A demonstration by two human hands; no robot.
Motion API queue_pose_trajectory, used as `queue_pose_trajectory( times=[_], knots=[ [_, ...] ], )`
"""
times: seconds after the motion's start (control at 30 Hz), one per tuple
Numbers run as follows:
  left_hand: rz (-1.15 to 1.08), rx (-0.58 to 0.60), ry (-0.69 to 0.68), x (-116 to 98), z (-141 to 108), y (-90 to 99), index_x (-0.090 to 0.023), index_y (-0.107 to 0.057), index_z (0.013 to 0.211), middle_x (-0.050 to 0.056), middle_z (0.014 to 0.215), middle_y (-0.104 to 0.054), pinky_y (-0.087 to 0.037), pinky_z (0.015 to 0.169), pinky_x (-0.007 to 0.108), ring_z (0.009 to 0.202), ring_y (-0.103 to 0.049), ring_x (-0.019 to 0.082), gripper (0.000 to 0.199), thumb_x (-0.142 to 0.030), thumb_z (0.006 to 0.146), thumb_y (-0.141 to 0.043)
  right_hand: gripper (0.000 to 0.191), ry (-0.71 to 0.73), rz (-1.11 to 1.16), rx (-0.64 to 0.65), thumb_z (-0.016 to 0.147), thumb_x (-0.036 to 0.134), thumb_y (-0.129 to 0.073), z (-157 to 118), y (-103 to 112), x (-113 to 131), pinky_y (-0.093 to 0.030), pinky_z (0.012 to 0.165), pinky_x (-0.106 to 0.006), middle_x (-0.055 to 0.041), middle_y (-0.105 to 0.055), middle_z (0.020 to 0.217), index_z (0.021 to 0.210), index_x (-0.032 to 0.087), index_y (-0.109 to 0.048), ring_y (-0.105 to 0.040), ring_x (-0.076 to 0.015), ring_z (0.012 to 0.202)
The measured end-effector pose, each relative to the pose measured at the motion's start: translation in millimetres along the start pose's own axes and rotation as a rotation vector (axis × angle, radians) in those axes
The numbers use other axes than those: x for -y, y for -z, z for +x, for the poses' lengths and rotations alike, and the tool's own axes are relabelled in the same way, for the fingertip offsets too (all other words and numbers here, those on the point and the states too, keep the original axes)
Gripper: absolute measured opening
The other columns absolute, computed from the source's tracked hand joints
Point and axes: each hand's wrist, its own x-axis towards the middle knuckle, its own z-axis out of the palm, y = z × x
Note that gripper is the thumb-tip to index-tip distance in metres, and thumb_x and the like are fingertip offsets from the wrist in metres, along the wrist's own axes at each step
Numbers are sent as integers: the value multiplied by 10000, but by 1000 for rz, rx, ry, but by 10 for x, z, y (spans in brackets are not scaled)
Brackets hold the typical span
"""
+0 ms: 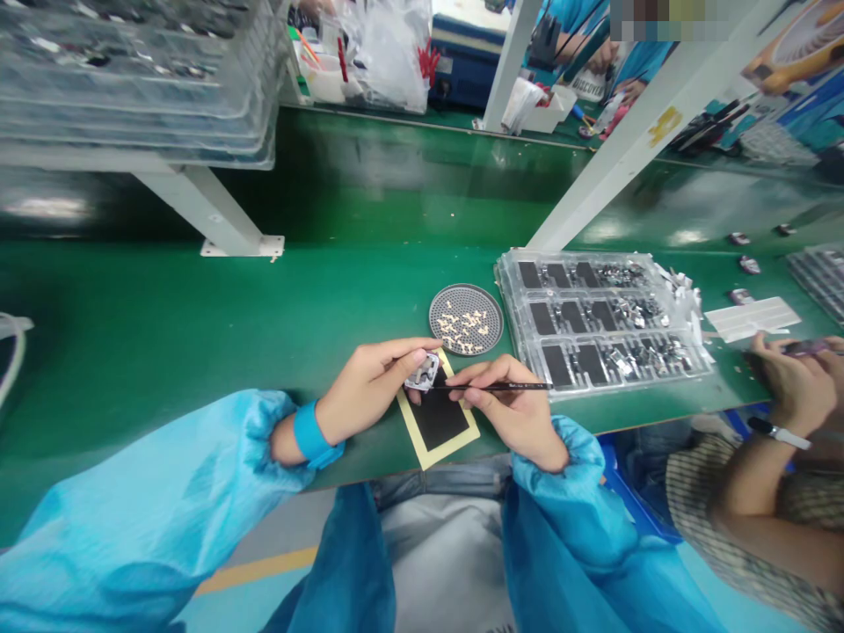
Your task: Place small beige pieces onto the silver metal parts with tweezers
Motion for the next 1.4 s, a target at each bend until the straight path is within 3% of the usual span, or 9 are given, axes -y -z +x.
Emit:
queue_pose_trajectory(
  times=[0.27, 0.47, 0.57, 0.7, 0.8, 0.9, 1.13, 1.27, 1.4],
  knots=[
    [81, -55, -9, 29, 72, 87, -173, -703, 1235, 77, 983, -747, -495, 508, 196, 597, -649, 125, 370, -426, 982, -609, 207, -16, 35, 28, 906, 322, -759, -44, 18, -14, -644, 722, -322, -63, -780, 990, 916, 206, -587, -769, -182, 818],
    [31, -70, -28, 11, 77, 87, -152, -577, 1256, 100, 998, -716, -535, 539, 215, 780, -726, 220, 549, -425, 833, -794, 409, -34, 117, 73, 1047, 534, -421, -317, 215, 344, -550, 565, -318, -37, -685, 666, 781, 228, -477, -661, -184, 589],
    [30, -81, -2, -34, 84, 48, -153, -557, 1266, 95, 935, -719, -595, 610, 255, 785, -722, 227, 638, -481, 791, -829, 423, 60, -181, -146, 1020, 549, -474, -296, 700, 674, -417, 450, -265, 30, -525, 526, 770, 219, -559, -490, -139, 442],
    [103, -83, 62, -119, 92, 9, -131, -644, 1177, 110, 859, -736, -592, 616, 247, 737, -700, 213, 653, -593, 753, -825, 272, 150, -1013, -656, 920, 448, -655, 98, 1650, 956, -475, 623, -293, -16, -656, 696, 924, 195, -753, -584, -175, 637],
    [156, -103, 70, -141, 103, 4, -128, -683, 1130, 100, 778, -725, -501, 493, 207, 613, -642, 179, 664, -640, 729, -820, 338, -30, -1339, -563, 920, 345, -636, 543, 2192, 959, -497, 765, -321, -78, -752, 908, 1182, 163, -747, -660, -217, 795],
    [187, -92, 57, -116, 114, 29, -137, -700, 1133, 80, 721, -706, -420, 446, 181, 551, -591, 147, 636, -641, 760, -800, 359, -91, -1375, -434, 887, 315, -695, 905, 2441, 911, -487, 823, -309, -84, -777, 1009, 1217, 185, -746, -690, -230, 886],
    [71, -45, 91, -95, 94, 83, -140, -707, 1107, 88, 872, -718, -514, 559, 200, 632, -646, 146, 581, -607, 780, -817, 328, -116, -1416, -375, 754, 314, -850, 1066, 2499, 916, -480, 820, -314, -114, -764, 983, 1030, 151, -781, -670, -226, 873],
    [13, 10, 118, -126, 46, 40, -139, -718, 1050, 69, 830, -703, -486, 544, 181, 594, -622, 123, 514, -582, 806, -807, 234, -34, -1412, -433, 836, 344, -775, 919, 2303, 945, -480, 803, -315, -103, -759, 1002, 984, 163, -772, -667, -224, 893],
    [22, 76, 100, -114, 8, 16, -141, -723, 1015, 62, 778, -697, -458, 526, 174, 571, -607, 118, 457, -563, 848, -774, 229, -1, -1283, -322, 900, 366, -686, 846, 2103, 999, -482, 747, -308, -62, -781, 898, 912, 163, -790, -679, -207, 804]
  ],
)
